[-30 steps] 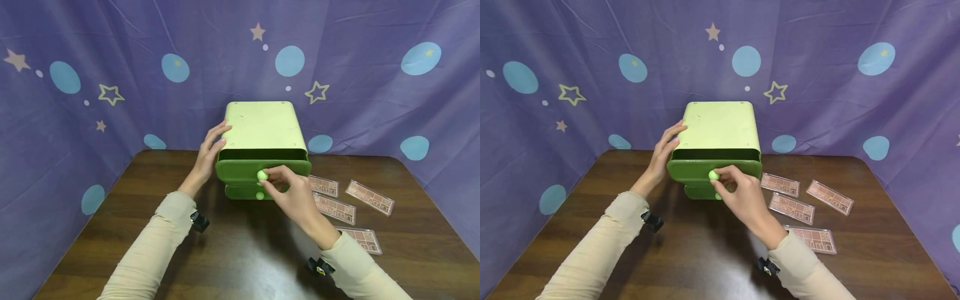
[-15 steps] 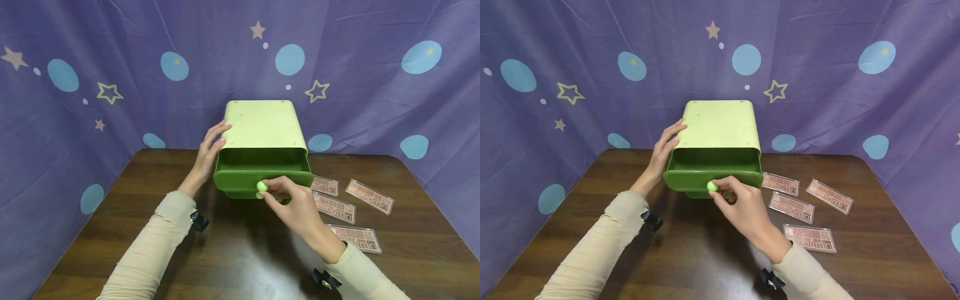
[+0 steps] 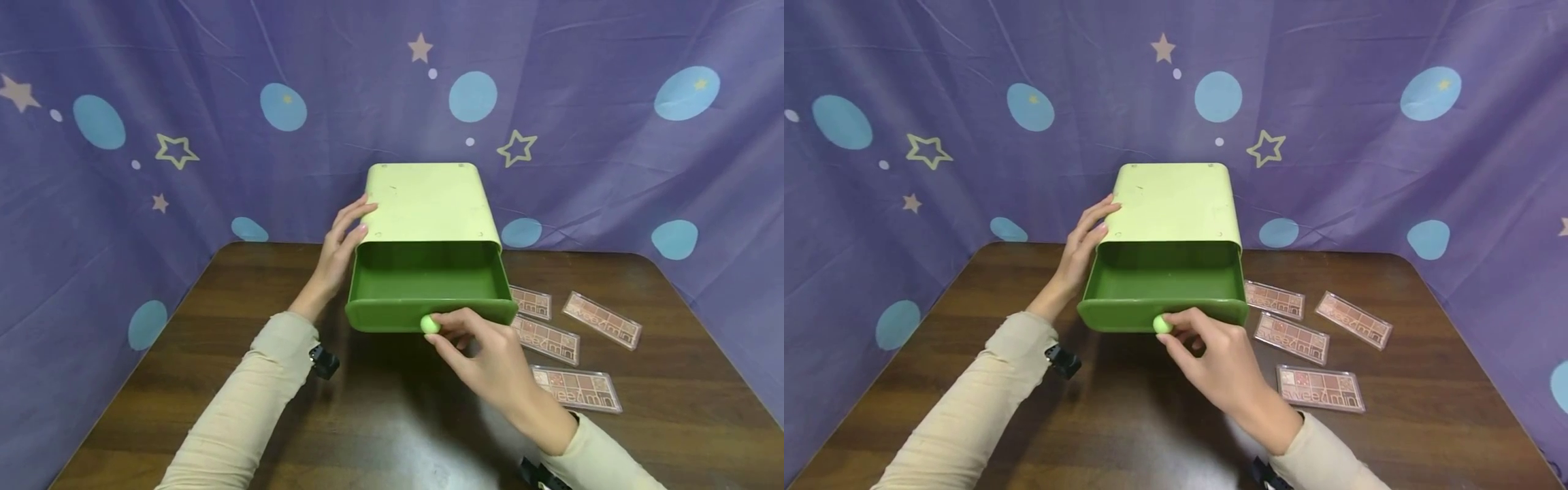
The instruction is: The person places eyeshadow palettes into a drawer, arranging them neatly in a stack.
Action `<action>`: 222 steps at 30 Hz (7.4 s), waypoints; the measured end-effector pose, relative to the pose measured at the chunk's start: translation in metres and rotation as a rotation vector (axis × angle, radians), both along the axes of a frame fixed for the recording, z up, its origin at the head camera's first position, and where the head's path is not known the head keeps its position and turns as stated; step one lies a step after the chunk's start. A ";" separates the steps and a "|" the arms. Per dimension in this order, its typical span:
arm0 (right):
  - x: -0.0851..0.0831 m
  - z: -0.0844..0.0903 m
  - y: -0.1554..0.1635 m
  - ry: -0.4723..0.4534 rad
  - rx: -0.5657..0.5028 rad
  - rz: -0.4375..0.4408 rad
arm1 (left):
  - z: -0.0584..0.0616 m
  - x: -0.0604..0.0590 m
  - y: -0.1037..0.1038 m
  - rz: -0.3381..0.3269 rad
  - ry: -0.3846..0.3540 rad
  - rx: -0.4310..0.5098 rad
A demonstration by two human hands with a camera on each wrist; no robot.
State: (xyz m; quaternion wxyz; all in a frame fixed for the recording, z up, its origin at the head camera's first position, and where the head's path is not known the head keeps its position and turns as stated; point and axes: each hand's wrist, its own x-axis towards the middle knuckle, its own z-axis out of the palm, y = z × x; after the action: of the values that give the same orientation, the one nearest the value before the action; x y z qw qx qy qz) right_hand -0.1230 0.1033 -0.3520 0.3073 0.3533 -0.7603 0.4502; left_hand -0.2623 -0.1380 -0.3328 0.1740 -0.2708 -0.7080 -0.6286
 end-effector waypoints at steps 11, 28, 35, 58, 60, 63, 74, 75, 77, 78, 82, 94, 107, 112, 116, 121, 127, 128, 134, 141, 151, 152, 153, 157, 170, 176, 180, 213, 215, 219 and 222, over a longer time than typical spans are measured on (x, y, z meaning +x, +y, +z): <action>0.001 -0.011 0.000 0.031 -0.016 0.029 | -0.007 -0.007 -0.001 0.011 0.032 0.002; 0.004 -0.018 0.004 0.080 -0.014 0.018 | -0.008 -0.006 0.001 0.018 0.026 0.003; 0.011 -0.022 0.023 0.157 0.018 0.028 | -0.005 -0.001 0.001 0.015 0.017 -0.004; 0.024 -0.067 0.160 -0.193 0.237 -0.044 | 0.021 0.023 0.009 0.016 -0.001 -0.020; 0.025 -0.071 0.172 -0.240 0.278 -0.077 | 0.021 0.023 0.009 0.017 -0.003 -0.021; 0.024 -0.077 0.189 -0.293 0.327 -0.112 | 0.022 0.023 0.009 0.015 -0.004 -0.024; 0.018 -0.101 0.232 -0.289 0.426 -0.141 | -0.006 -0.004 0.001 0.025 0.021 -0.016; 0.017 -0.103 0.233 -0.299 0.433 -0.146 | -0.007 -0.004 0.002 0.029 0.022 -0.018; 0.016 -0.106 0.235 -0.314 0.450 -0.149 | 0.000 0.004 0.004 0.022 0.017 -0.017; 0.016 -0.107 0.235 -0.319 0.459 -0.148 | 0.004 0.007 0.005 0.020 0.012 -0.018; 0.013 -0.111 0.235 -0.311 0.493 -0.150 | 0.020 0.023 0.009 0.011 -0.008 -0.025; 0.011 -0.105 0.230 -0.360 0.554 -0.184 | 0.021 0.025 0.007 0.013 -0.014 -0.028; 0.018 -0.067 0.212 -0.373 0.457 -0.188 | 0.020 0.024 0.007 0.012 0.000 -0.023; 0.019 -0.044 0.200 -0.359 0.413 -0.187 | 0.020 0.024 0.007 0.012 0.002 -0.025; 0.018 -0.025 0.195 -0.354 0.378 -0.192 | 0.021 0.024 0.007 0.009 -0.002 -0.028; 0.014 -0.002 0.191 -0.333 0.346 -0.197 | 0.021 0.024 0.008 0.012 0.003 -0.028; 0.003 0.022 0.183 -0.256 0.355 -0.178 | 0.021 0.023 0.008 0.015 0.003 -0.027; 0.001 0.025 0.181 -0.236 0.353 -0.166 | 0.021 0.023 0.008 0.015 0.003 -0.026; -0.013 0.036 0.166 -0.154 0.299 -0.091 | 0.002 0.004 0.004 0.021 0.029 -0.017; -0.026 0.050 0.140 -0.084 0.252 -0.034 | -0.009 -0.006 0.000 0.027 0.051 -0.016; -0.043 0.060 0.107 -0.076 0.239 0.028 | 0.000 0.003 0.002 0.028 0.020 -0.026; -0.044 0.061 0.104 -0.080 0.239 0.039 | 0.003 0.006 0.003 0.025 0.016 -0.027; -0.045 0.063 0.101 -0.083 0.242 0.048 | 0.007 0.010 0.004 0.023 0.011 -0.027; -0.047 0.067 0.087 -0.110 0.258 0.075 | 0.019 0.022 0.007 0.026 -0.005 -0.035; -0.060 0.071 0.054 -0.264 0.408 0.147 | 0.000 0.003 0.002 0.027 0.018 -0.029; -0.067 0.074 0.043 -0.372 0.517 0.155 | -0.009 -0.006 0.001 0.028 0.036 -0.025; -0.070 0.076 0.039 -0.433 0.573 0.152 | -0.009 -0.005 0.000 0.031 0.044 -0.026; -0.090 0.067 0.021 -0.280 0.798 0.086 | -0.009 -0.003 0.001 0.050 0.032 -0.030; -0.090 0.068 0.021 -0.286 0.785 0.093 | -0.009 -0.003 0.001 0.051 0.029 -0.029; -0.089 0.072 0.025 -0.313 0.715 0.149 | -0.004 0.002 0.003 0.044 0.020 -0.026; -0.086 0.076 0.033 -0.371 0.644 0.195 | 0.007 0.012 0.006 0.036 0.007 -0.028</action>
State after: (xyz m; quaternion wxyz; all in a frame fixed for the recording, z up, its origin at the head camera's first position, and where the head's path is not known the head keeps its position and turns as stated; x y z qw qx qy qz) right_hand -0.2086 0.1359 -0.2755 -0.0065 0.4151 -0.8682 0.2717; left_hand -0.2504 -0.1321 -0.3259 0.1840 -0.2625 -0.7209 -0.6145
